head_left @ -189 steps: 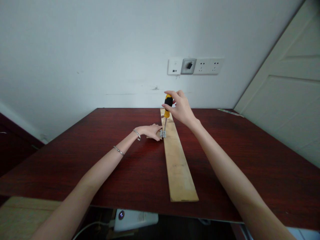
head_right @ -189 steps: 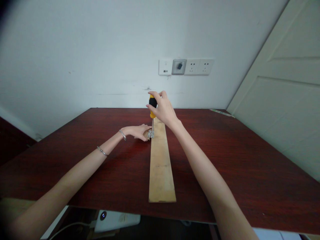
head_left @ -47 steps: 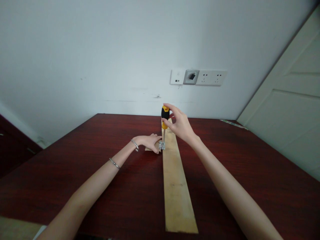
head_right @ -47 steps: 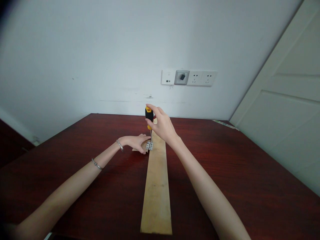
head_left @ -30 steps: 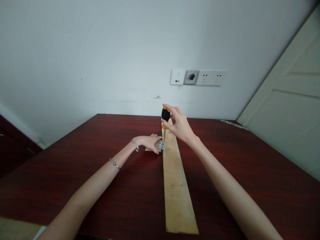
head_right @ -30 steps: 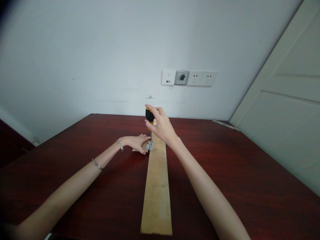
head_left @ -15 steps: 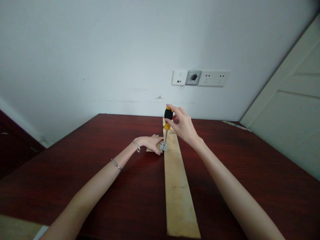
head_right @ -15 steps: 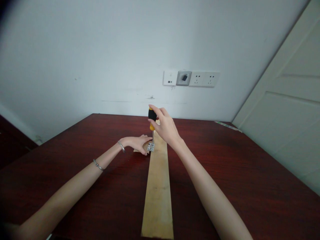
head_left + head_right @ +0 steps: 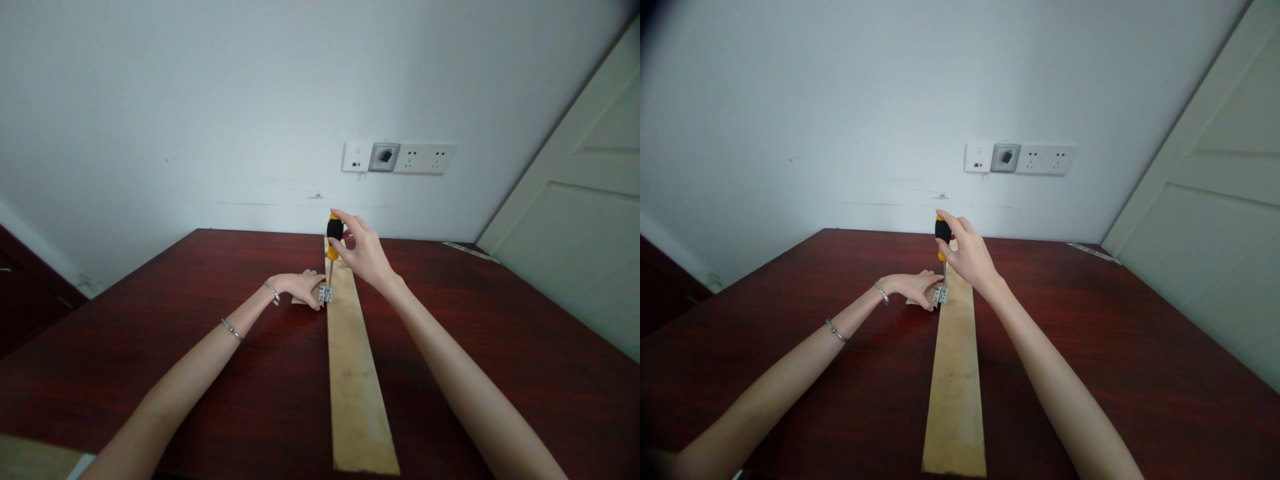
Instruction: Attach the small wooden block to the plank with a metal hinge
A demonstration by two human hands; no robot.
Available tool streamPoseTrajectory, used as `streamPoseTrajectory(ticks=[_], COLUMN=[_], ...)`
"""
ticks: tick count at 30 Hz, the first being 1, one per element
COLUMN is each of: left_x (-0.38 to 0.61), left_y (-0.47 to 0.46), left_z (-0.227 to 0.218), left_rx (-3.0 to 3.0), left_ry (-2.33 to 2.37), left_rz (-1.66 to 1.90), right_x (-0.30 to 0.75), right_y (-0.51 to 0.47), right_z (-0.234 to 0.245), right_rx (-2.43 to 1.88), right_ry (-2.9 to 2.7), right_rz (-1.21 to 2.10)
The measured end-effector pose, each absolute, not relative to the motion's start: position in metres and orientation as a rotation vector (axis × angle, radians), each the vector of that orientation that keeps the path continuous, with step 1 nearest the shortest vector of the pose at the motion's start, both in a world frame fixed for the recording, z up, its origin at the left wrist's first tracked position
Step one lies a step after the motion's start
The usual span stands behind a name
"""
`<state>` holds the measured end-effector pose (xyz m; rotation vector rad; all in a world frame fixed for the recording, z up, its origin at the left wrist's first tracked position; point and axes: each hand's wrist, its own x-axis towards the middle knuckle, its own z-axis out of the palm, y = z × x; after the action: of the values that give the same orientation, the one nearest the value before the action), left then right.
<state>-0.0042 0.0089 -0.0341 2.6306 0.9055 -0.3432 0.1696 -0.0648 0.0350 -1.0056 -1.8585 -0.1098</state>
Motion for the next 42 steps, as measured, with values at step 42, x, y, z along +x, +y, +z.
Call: streamPoseTrajectory(ticks=[42], left_x=[-0.019], left_y=[0.023], left_z=[-0.025], left_rx=[2.646], left_ry=[0.792], left_rz=[0.048], right_x=[0.183], right_y=[-0.053], right_z=[0.03], right_rx=[-0.895], right_ry=[-1.649], right_rz=[0.122])
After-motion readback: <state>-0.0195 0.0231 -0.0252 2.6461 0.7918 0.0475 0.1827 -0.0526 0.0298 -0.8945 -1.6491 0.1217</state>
